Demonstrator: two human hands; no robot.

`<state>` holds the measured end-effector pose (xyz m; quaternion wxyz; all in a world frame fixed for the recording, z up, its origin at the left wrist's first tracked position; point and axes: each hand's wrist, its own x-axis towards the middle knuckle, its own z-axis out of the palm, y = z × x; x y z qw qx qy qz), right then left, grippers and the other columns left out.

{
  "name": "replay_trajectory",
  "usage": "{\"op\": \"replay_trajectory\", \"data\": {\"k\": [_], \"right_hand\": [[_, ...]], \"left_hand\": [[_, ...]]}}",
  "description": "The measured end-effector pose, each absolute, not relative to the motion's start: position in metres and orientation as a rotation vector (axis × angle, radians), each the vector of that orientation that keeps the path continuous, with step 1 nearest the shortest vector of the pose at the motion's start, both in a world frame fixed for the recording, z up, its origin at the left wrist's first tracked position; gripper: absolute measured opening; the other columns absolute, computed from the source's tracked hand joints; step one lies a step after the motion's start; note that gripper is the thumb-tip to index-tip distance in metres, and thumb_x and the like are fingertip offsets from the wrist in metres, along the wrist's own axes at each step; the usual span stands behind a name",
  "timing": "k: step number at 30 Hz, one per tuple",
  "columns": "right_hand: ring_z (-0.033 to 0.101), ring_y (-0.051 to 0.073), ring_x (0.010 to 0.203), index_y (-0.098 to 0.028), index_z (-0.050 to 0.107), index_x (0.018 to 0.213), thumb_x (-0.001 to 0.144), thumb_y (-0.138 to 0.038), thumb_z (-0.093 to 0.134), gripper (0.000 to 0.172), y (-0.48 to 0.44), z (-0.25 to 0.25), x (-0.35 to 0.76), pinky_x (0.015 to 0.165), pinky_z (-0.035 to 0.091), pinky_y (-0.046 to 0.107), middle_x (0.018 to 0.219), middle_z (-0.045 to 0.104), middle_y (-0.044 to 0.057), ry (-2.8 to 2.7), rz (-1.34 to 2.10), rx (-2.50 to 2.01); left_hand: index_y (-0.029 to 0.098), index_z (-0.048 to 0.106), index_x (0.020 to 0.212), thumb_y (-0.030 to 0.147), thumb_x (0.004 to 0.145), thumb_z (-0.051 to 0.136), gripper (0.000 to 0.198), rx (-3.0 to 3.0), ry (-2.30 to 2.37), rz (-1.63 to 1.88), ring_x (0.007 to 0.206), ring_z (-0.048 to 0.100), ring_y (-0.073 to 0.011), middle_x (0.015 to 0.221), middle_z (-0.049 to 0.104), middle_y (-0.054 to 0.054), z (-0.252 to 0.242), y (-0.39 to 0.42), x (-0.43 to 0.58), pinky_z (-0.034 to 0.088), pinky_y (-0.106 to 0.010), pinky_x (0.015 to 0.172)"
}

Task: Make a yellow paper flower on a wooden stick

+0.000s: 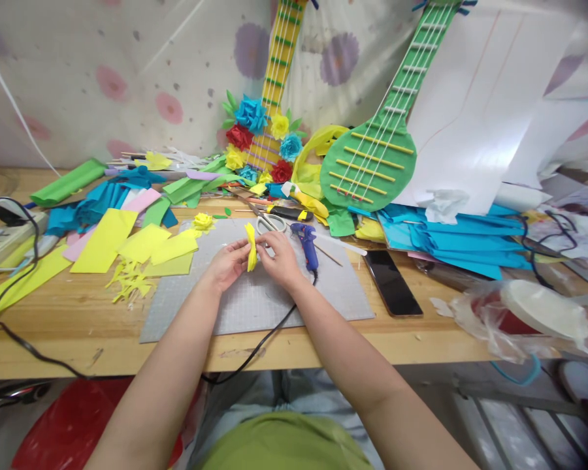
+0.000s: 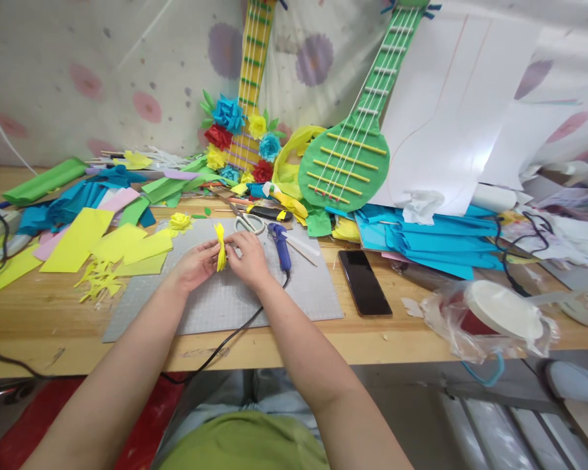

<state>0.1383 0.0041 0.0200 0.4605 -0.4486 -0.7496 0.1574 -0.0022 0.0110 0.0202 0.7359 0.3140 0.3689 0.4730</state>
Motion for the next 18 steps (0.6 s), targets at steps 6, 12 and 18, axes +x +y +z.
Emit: {"op": "replay_trajectory", "data": {"k": [6, 12, 18], "right_hand": [[0.050, 0.016, 0.094, -0.023, 0.059, 0.088, 0.080, -0.021, 0.045, 0.016, 0.0026, 0.0217, 0.1387, 0.087, 0.038, 0.032, 0.091, 0.058, 0.003, -1.839, 0.405, -1.118], [0.050, 0.016, 0.094, -0.023, 0.059, 0.087, 0.080, -0.021, 0.046, 0.015, 0.0023, 0.0223, 0.1407, 0.086, 0.039, 0.031, 0.091, 0.058, 0.003, -1.855, 0.414, -1.099], [0.050, 0.016, 0.093, -0.022, 0.059, 0.088, 0.080, -0.022, 0.048, 0.013, 0.0017, 0.0218, 0.1422, 0.086, 0.039, 0.031, 0.090, 0.057, 0.003, -1.861, 0.404, -1.083]], "left_hand": [[0.014, 0.061, 0.079, 0.017, 0.063, 0.068, 0.018, 0.692, 0.813, 1.052, 0.055, 0.057, -0.0064, 0.064, 0.063, 0.001, 0.0186, 0.0114, -0.0024, 0.044, -0.017, 0.052], [0.014, 0.061, 0.078, 0.016, 0.060, 0.070, 0.020, 0.660, 0.863, 1.118, 0.057, 0.058, -0.0072, 0.065, 0.065, 0.000, 0.0181, 0.0114, -0.0013, 0.045, -0.018, 0.055], [0.014, 0.064, 0.077, 0.017, 0.057, 0.072, 0.022, 0.666, 0.896, 1.148, 0.059, 0.060, -0.0087, 0.068, 0.066, -0.002, 0.0195, 0.0102, 0.0001, 0.046, -0.019, 0.056]]}}
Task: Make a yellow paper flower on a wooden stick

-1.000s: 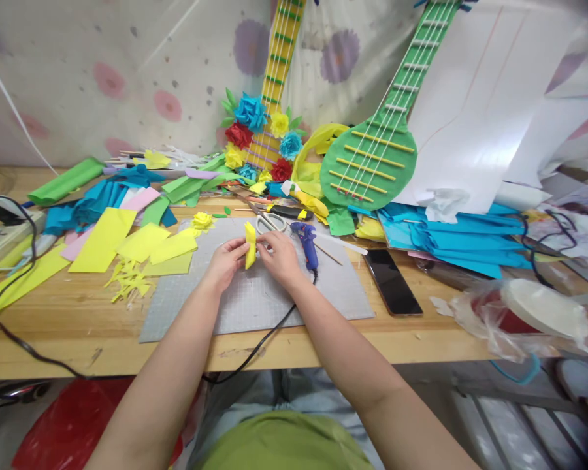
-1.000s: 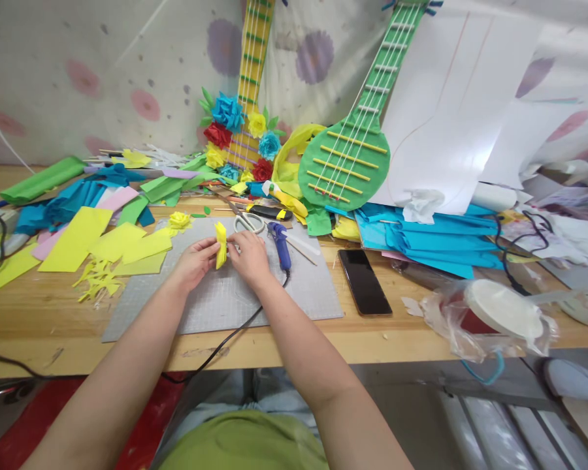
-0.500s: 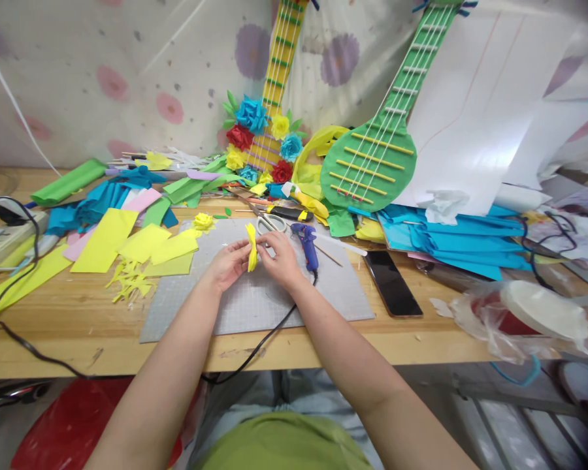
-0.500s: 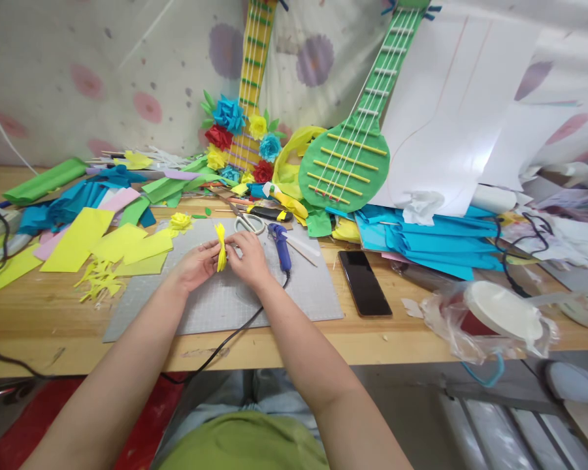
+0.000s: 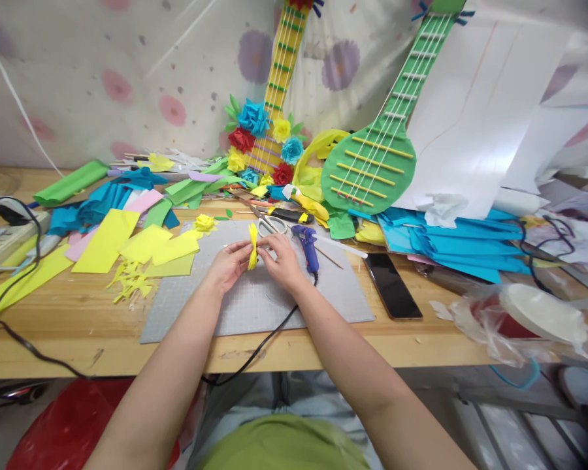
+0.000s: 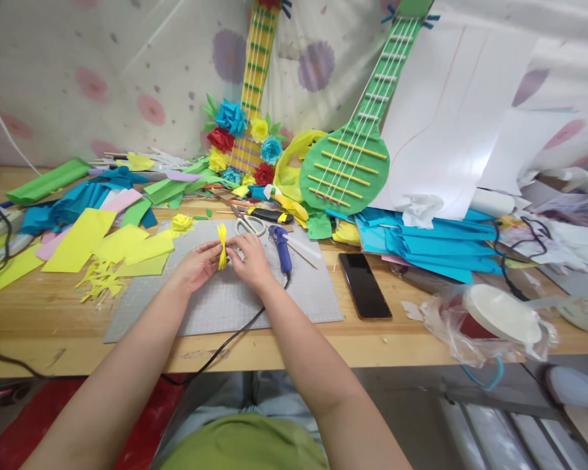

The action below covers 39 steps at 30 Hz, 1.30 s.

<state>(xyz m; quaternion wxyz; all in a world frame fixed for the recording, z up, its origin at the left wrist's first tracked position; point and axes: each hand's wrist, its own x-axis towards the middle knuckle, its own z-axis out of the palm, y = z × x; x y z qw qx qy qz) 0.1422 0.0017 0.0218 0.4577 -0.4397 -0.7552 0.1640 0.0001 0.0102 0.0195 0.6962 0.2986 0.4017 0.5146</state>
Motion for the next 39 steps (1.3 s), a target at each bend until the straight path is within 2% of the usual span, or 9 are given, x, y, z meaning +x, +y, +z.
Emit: {"op": "replay_trajectory", "data": {"k": [12, 17, 27, 33, 39], "right_hand": [[0.050, 0.017, 0.091, -0.021, 0.059, 0.084, 0.081, -0.022, 0.049, 0.011, 0.008, 0.016, 0.142, 0.084, 0.039, 0.032, 0.087, 0.058, 0.004, -1.850, 0.333, -1.191], [0.051, 0.018, 0.089, -0.021, 0.059, 0.084, 0.081, -0.023, 0.049, 0.011, 0.011, 0.013, 0.142, 0.081, 0.040, 0.033, 0.086, 0.059, 0.005, -1.844, 0.305, -1.176], [0.051, 0.018, 0.089, -0.020, 0.056, 0.086, 0.078, -0.019, 0.047, 0.012, 0.008, 0.014, 0.141, 0.082, 0.041, 0.033, 0.088, 0.059, 0.005, -1.826, 0.265, -1.106], [0.050, 0.019, 0.089, -0.019, 0.052, 0.090, 0.076, -0.018, 0.047, 0.014, 0.006, 0.014, 0.141, 0.080, 0.042, 0.034, 0.090, 0.058, 0.006, -1.840, 0.220, -1.114], [0.050, 0.018, 0.084, -0.020, 0.051, 0.088, 0.075, -0.018, 0.048, 0.014, 0.004, 0.017, 0.142, 0.079, 0.041, 0.033, 0.089, 0.059, 0.004, -1.841, 0.257, -1.130]], "left_hand": [[0.013, 0.067, 0.082, 0.028, 0.051, 0.075, 0.035, 0.827, 1.086, 1.235, 0.064, 0.061, -0.0117, 0.076, 0.068, -0.006, 0.020, 0.007, 0.008, 0.048, -0.025, 0.064], [0.012, 0.067, 0.080, 0.036, 0.053, 0.073, 0.036, 0.860, 1.073, 1.217, 0.067, 0.061, -0.0122, 0.077, 0.068, -0.006, 0.021, 0.006, 0.010, 0.048, -0.025, 0.066], [0.015, 0.068, 0.085, 0.034, 0.052, 0.075, 0.039, 0.886, 1.074, 1.197, 0.071, 0.061, -0.0127, 0.087, 0.068, -0.006, 0.017, 0.008, 0.009, 0.048, -0.025, 0.067], [0.015, 0.068, 0.084, 0.033, 0.052, 0.074, 0.037, 0.865, 1.078, 1.199, 0.067, 0.060, -0.0110, 0.082, 0.068, -0.005, 0.015, 0.009, 0.008, 0.047, -0.023, 0.062], [0.014, 0.068, 0.083, 0.033, 0.052, 0.075, 0.037, 0.869, 1.066, 1.197, 0.068, 0.060, -0.0114, 0.081, 0.067, -0.005, 0.016, 0.008, 0.008, 0.048, -0.024, 0.064]]}}
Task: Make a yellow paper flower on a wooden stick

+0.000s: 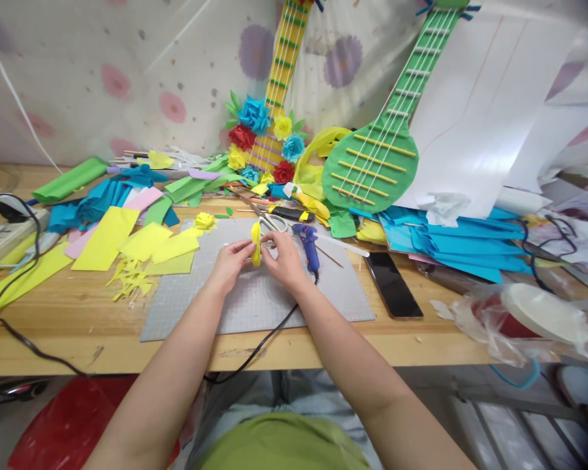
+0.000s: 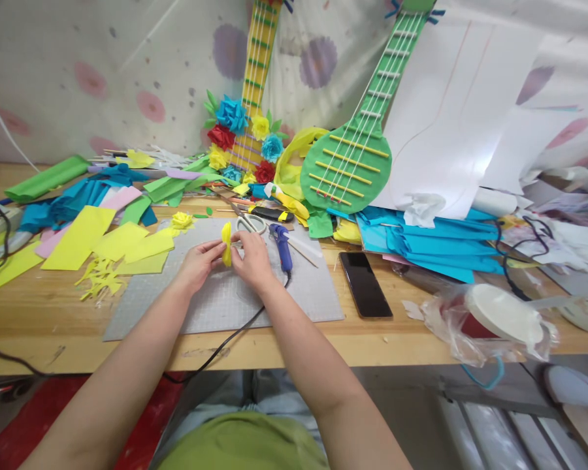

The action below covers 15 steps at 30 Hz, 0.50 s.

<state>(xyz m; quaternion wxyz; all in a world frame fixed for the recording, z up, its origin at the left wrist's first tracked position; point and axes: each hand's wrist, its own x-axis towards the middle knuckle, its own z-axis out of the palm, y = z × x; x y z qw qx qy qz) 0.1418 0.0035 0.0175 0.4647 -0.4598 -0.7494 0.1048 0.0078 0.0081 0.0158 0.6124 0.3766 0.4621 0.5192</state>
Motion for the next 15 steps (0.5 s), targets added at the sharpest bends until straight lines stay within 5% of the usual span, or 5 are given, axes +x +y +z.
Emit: {"op": "replay_trajectory", "data": {"k": [15], "right_hand": [[0.049, 0.019, 0.086, -0.022, 0.055, 0.087, 0.073, -0.018, 0.050, 0.015, 0.0035, 0.0212, 0.1420, 0.080, 0.039, 0.033, 0.086, 0.061, 0.002, -1.879, 0.281, -1.179]], "left_hand": [[0.014, 0.067, 0.077, 0.049, 0.054, 0.069, 0.043, 0.962, 1.093, 1.181, 0.068, 0.061, -0.0154, 0.071, 0.067, -0.005, 0.0174, 0.0065, 0.0106, 0.046, -0.027, 0.066]]}}
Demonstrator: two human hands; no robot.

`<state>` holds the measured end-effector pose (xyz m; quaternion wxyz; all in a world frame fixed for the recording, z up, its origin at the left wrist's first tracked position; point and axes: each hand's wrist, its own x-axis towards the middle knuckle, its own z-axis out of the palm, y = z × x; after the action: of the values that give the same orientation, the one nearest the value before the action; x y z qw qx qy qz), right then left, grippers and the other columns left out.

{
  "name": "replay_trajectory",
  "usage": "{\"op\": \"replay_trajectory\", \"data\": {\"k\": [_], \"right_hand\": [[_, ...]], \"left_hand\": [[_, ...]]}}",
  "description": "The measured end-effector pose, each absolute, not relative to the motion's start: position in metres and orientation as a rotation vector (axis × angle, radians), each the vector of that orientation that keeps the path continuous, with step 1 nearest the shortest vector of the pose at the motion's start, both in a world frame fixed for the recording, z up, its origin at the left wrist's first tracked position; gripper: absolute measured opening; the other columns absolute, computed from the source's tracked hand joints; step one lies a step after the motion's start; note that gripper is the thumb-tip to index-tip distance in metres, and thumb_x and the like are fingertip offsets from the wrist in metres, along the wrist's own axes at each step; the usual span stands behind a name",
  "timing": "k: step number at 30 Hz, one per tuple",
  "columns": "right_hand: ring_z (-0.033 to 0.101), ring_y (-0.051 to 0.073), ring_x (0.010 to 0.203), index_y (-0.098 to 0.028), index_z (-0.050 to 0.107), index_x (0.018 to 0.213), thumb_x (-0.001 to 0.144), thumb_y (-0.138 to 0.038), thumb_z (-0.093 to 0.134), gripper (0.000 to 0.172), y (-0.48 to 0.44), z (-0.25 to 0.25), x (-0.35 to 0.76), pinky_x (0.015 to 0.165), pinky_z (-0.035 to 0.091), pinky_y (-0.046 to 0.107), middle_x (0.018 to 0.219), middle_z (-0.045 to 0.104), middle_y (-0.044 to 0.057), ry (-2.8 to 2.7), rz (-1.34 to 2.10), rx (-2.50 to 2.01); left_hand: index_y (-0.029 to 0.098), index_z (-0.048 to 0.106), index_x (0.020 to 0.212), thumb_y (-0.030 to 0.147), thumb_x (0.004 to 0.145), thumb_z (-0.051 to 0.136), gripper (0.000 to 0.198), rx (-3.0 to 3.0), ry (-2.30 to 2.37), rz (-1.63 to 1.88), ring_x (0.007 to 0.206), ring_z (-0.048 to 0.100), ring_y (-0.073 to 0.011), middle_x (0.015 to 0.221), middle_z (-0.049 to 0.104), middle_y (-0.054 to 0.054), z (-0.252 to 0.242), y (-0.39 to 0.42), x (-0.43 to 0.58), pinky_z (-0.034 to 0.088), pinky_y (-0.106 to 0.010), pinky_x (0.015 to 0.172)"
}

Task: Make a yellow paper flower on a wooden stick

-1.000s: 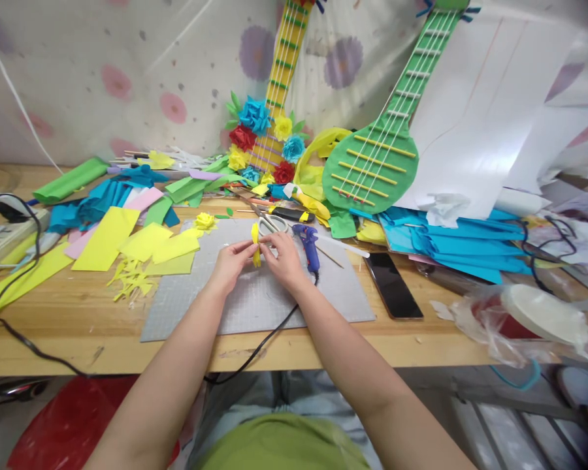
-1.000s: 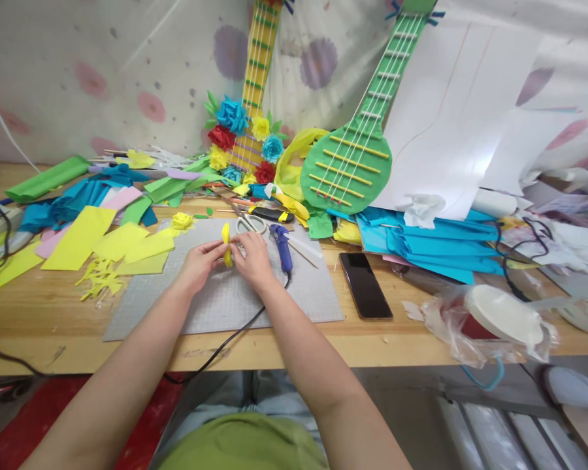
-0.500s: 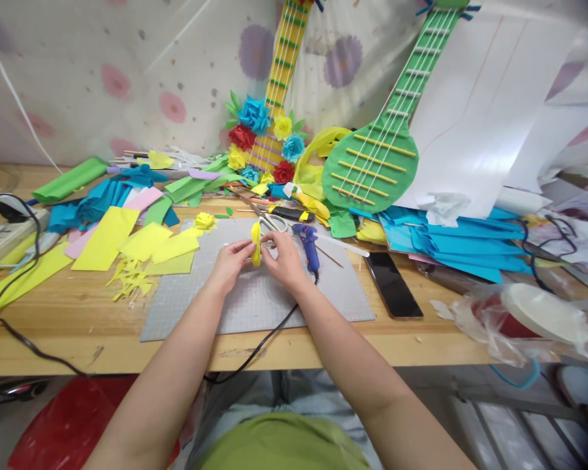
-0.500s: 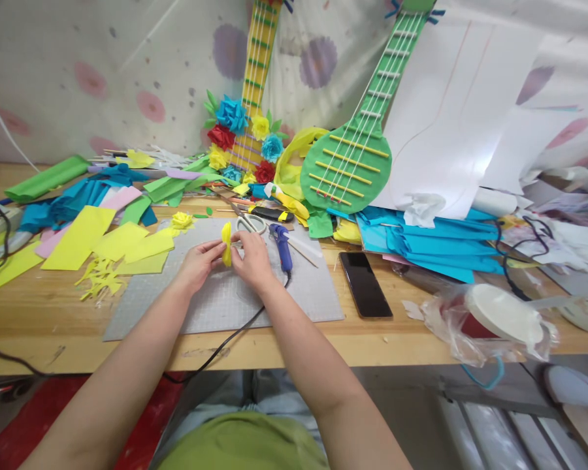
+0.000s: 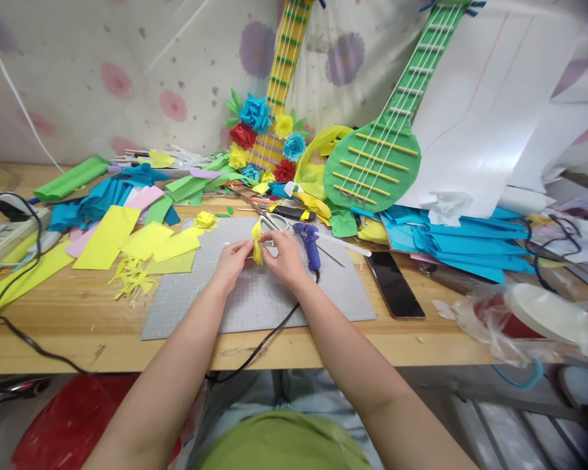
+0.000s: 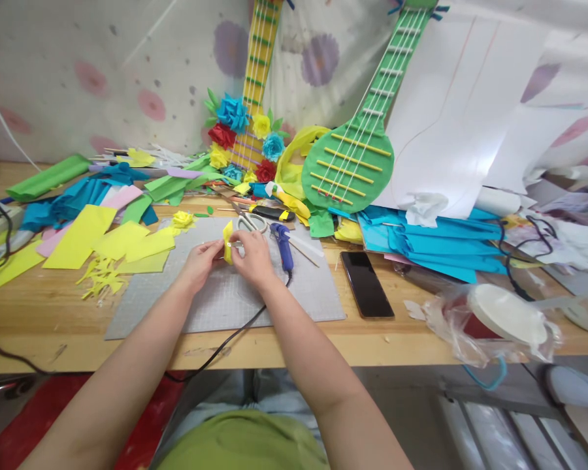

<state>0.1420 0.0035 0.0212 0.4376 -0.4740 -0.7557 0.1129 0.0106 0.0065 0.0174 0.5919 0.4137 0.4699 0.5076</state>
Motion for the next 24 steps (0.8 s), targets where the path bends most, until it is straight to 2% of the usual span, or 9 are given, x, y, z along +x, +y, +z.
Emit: {"op": "replay_trajectory", "data": {"k": [9, 15, 24], "right_hand": [[0.049, 0.019, 0.086, -0.020, 0.052, 0.094, 0.075, -0.019, 0.048, 0.019, 0.0032, 0.0202, 0.1381, 0.080, 0.038, 0.032, 0.091, 0.061, 0.004, -1.950, 0.209, -1.141], [0.049, 0.021, 0.092, -0.019, 0.050, 0.101, 0.079, -0.021, 0.044, 0.022, 0.0007, 0.0240, 0.1374, 0.083, 0.033, 0.036, 0.096, 0.060, 0.006, -1.982, 0.109, -1.183], [0.048, 0.020, 0.091, -0.018, 0.050, 0.100, 0.079, -0.020, 0.044, 0.022, 0.0033, 0.0195, 0.1401, 0.082, 0.032, 0.034, 0.093, 0.059, 0.006, -1.941, 0.032, -1.176]], "left_hand": [[0.013, 0.067, 0.071, 0.037, 0.052, 0.070, 0.031, 0.871, 1.185, 1.211, 0.058, 0.057, -0.0122, 0.063, 0.064, -0.002, 0.0173, 0.0070, 0.0122, 0.045, -0.024, 0.059], [0.014, 0.068, 0.066, 0.034, 0.055, 0.067, 0.024, 0.961, 1.230, 1.289, 0.061, 0.056, -0.0125, 0.061, 0.063, 0.000, 0.0149, 0.0072, 0.0151, 0.046, -0.025, 0.062], [0.014, 0.069, 0.074, 0.037, 0.056, 0.067, 0.029, 0.952, 1.180, 1.281, 0.063, 0.059, -0.0147, 0.067, 0.066, -0.002, 0.0140, 0.0080, 0.0145, 0.047, -0.028, 0.064]]}}
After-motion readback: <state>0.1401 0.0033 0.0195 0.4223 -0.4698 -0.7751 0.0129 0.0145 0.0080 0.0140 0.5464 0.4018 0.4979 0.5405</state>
